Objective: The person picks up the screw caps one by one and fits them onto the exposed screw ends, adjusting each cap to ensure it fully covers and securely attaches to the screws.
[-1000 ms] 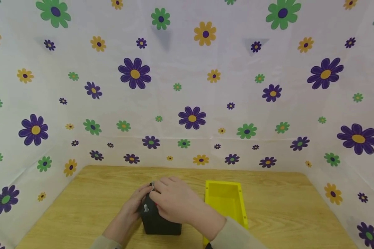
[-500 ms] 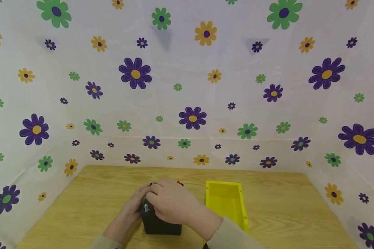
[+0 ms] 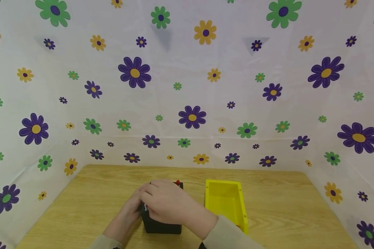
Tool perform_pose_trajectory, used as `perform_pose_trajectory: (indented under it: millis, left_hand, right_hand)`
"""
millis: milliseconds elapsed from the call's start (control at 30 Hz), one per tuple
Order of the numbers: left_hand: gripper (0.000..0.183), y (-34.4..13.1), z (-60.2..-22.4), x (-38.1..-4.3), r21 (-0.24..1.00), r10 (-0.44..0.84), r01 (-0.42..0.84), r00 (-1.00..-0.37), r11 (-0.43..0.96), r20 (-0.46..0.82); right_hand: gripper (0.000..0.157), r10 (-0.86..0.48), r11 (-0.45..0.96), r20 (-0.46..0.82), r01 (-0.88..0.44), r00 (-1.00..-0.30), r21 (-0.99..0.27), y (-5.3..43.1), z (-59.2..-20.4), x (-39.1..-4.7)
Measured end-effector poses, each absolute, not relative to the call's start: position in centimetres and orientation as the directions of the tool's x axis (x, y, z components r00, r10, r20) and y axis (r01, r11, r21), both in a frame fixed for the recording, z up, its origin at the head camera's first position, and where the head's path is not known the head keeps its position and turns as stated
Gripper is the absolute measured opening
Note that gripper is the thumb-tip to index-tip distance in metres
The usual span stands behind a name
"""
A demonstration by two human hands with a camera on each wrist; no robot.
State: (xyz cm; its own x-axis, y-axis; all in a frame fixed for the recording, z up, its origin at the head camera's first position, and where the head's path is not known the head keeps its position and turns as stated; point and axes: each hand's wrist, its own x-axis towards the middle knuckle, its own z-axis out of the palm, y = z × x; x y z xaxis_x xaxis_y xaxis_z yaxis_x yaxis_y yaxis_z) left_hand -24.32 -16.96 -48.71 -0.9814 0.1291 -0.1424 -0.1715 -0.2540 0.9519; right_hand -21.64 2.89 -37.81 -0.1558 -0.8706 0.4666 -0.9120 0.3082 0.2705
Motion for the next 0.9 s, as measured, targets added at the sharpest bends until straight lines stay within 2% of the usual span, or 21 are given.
perform_pose_trajectory:
  millis: [100, 300, 600, 900]
  left_hand:
    - [0.033, -16.92, -48.64, -24.31, 0.954, 0.127, -0.17, -0.982, -0.248, -0.142]
    - [0.036, -16.93, -48.69, -24.32, 0.952, 0.133, -0.166, -0.982, -0.258, -0.135]
    - [0.031, -16.85, -48.62, -24.24, 0.949, 0.122, -0.173, -0.982, -0.262, -0.145]
    - [0.032, -16.91, -48.73, -24.27, 0.95, 0.116, -0.167, -0.983, -0.264, -0.141]
  right_hand:
    - [0.016, -0.865, 0.291, 0.485, -0.917, -0.129, 0.274, 2.7, -37.85, -21.71]
    - [0.019, -0.869, 0.278, 0.479, -0.921, -0.121, 0.272, 2.46, -37.95, -21.75]
    - [0.016, -0.866, 0.251, 0.494, -0.917, -0.071, 0.31, 1.92, -38.53, -21.91]
    - [0.014, -0.871, 0.26, 0.482, -0.92, -0.093, 0.292, 1.87, -38.74, -21.97]
